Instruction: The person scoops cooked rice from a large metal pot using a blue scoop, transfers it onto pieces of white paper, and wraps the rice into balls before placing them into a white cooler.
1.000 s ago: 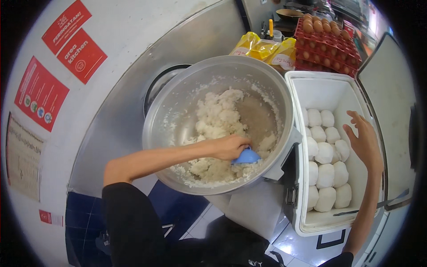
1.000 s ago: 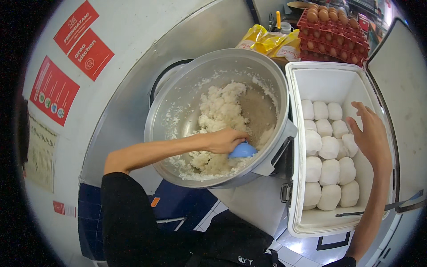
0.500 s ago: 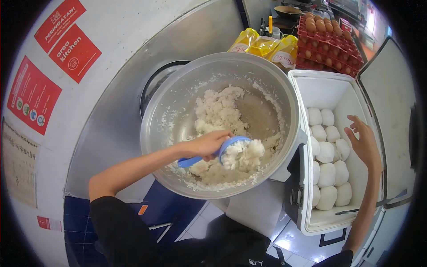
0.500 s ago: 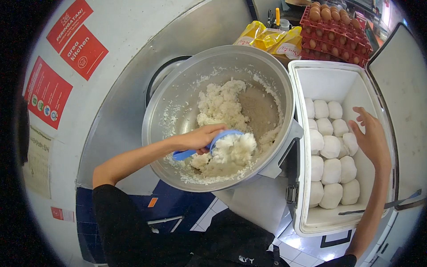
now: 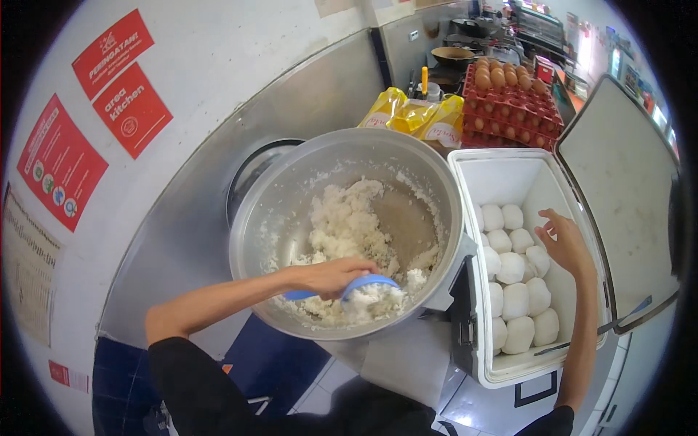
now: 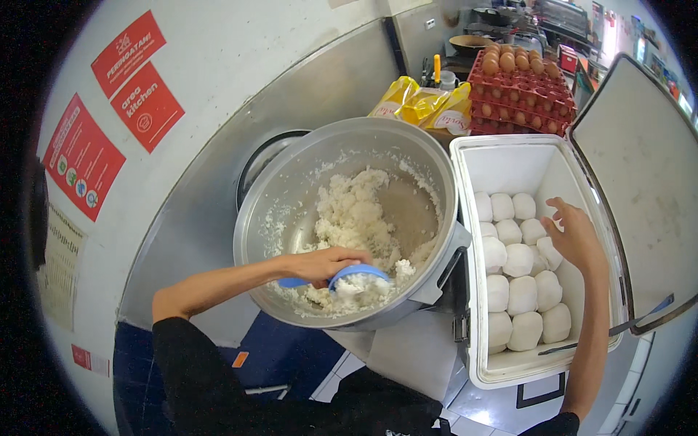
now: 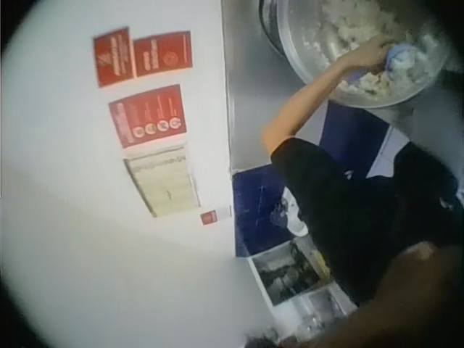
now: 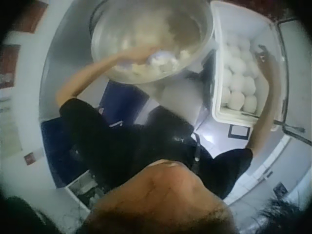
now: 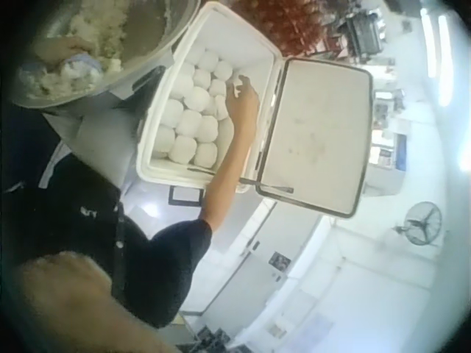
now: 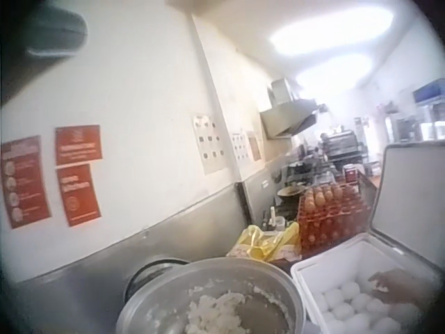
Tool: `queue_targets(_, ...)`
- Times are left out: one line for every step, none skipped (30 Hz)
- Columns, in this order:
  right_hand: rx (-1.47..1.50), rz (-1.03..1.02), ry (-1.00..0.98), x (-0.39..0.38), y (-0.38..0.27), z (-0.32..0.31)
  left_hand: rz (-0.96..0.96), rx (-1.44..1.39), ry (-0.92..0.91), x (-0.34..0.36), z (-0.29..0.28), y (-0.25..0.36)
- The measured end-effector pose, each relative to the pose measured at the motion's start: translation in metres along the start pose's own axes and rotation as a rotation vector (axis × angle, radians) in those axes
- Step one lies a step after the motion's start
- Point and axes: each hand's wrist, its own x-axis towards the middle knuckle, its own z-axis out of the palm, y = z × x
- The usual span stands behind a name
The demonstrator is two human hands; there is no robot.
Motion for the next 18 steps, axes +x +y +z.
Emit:
queue_targets(0.003, 0.011, 0.01, -0.001, 0.0, 0.001, 0.001, 0.014, -0.006, -0.002, -0.004, -0.004)
queue_targets(-0.025, 0.018, -0.003, 0.0, -0.001, 0.0, -0.035, -0.076, -0.011, -0.004, -0.008, -0.006)
queue_targets(-0.052, 0.027, -0.022, -0.001, -0.001, 0.0, -0.076, -0.17, -0.018, -0.005, -0.009, -0.004)
queue_targets(-0.05, 0.038, -0.018, -0.001, 0.003, 0.0, -0.08, -0.2, 0.101, -0.005, -0.008, 0.006)
queue_targets(-0.035, 0.048, -0.013, -0.001, 0.009, -0.001, -0.08, -0.191, 0.094, 0.003, -0.011, 0.006)
queue_targets(-0.023, 0.05, -0.007, -0.002, 0.012, -0.002, 0.066, -0.088, 0.22, 0.016, -0.015, 0.001)
queue_targets(-0.023, 0.046, -0.004, -0.002, 0.013, -0.001, 0.21, 0.01, 0.351, 0.028, -0.017, -0.008)
queue_targets(0.001, 0.045, -0.017, 0.0, 0.011, 0.001, 0.352, 0.204, 0.446, 0.04, -0.018, -0.02)
queue_targets(0.014, 0.054, -0.025, 0.001, 0.01, -0.001, 0.363, 0.203, 0.451, 0.053, -0.012, -0.024)
queue_targets(0.011, 0.048, -0.024, 0.003, 0.009, 0.002, 0.511, 0.347, 0.51, 0.061, -0.002, -0.026)
queue_targets(0.021, 0.031, -0.039, 0.006, 0.008, 0.007, 0.655, 0.493, 0.568, 0.066, 0.009, -0.029)
queue_targets(0.017, 0.031, -0.05, 0.005, 0.012, 0.009, 0.63, 0.446, 0.508, 0.064, 0.025, -0.015)
queue_targets(0.005, 0.032, -0.044, 0.006, 0.012, 0.009, 0.643, 0.443, 0.51, 0.058, 0.027, -0.01)
queue_targets(-0.015, 0.036, -0.059, 0.006, 0.012, 0.011, 0.482, 0.311, 0.382, 0.05, 0.025, -0.011)
queue_targets(-0.033, 0.04, -0.06, 0.007, 0.011, 0.009, 0.414, 0.256, 0.32, 0.041, 0.021, -0.006)
queue_targets(-0.028, 0.036, -0.046, 0.008, 0.013, 0.01, 0.331, 0.205, 0.264, 0.03, 0.018, -0.001)
queue_targets(-0.045, 0.021, -0.034, 0.007, 0.017, 0.011, 0.164, 0.077, 0.175, 0.019, 0.016, 0.004)
queue_targets(-0.068, 0.006, -0.03, 0.008, 0.021, 0.012, -0.001, -0.061, 0.084, 0.012, 0.014, 0.005)
